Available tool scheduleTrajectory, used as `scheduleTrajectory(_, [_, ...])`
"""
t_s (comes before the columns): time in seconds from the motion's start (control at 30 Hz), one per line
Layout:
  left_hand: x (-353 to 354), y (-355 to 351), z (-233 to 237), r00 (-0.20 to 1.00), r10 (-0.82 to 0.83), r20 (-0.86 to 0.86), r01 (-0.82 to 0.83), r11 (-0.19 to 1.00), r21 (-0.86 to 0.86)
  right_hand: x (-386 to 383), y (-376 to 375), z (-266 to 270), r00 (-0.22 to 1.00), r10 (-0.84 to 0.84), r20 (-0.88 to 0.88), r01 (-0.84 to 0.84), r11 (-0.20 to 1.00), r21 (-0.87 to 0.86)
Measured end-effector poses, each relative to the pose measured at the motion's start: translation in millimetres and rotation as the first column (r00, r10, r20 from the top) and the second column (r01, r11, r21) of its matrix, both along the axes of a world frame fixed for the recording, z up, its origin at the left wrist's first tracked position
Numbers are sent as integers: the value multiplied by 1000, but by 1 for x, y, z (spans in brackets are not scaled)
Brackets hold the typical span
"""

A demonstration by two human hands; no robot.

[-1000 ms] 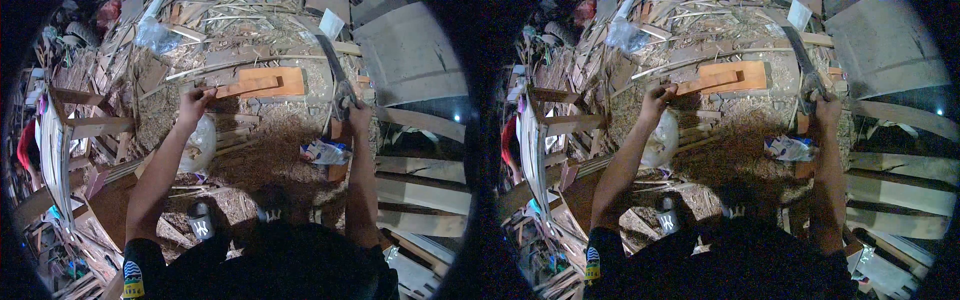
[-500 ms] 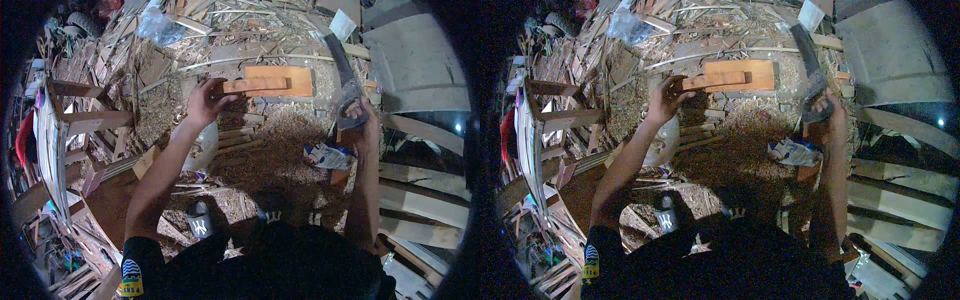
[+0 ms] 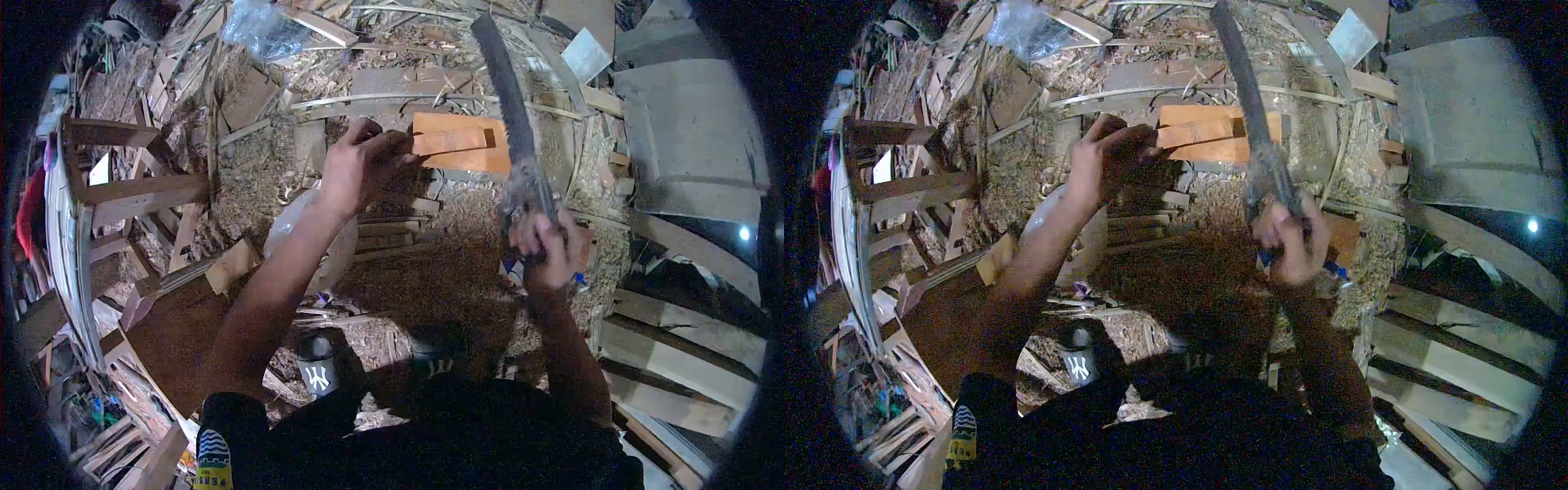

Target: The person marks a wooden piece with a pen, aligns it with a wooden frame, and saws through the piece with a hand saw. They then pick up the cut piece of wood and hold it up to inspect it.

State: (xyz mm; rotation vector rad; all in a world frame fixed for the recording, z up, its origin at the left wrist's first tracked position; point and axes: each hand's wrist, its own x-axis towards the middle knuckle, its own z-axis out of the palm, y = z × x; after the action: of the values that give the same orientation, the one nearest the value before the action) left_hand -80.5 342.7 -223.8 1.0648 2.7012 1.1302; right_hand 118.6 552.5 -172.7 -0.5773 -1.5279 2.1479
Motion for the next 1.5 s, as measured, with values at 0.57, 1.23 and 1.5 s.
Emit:
scheduleTrajectory(0.57, [-6,-2,-2,993,-59,100,52,996,70,78,-25,-47,943,-34,331,-296,369,881])
scheduleTrajectory(1.23, [-5,0,-3,993,-41,108,33,996,81,62,-27,-50,991,3,133,-133,35,991])
scheduleTrajectory(1.5, [-5,0,-4,999,-40,23,38,997,67,103,-25,-64,832,7,554,-547,168,820])
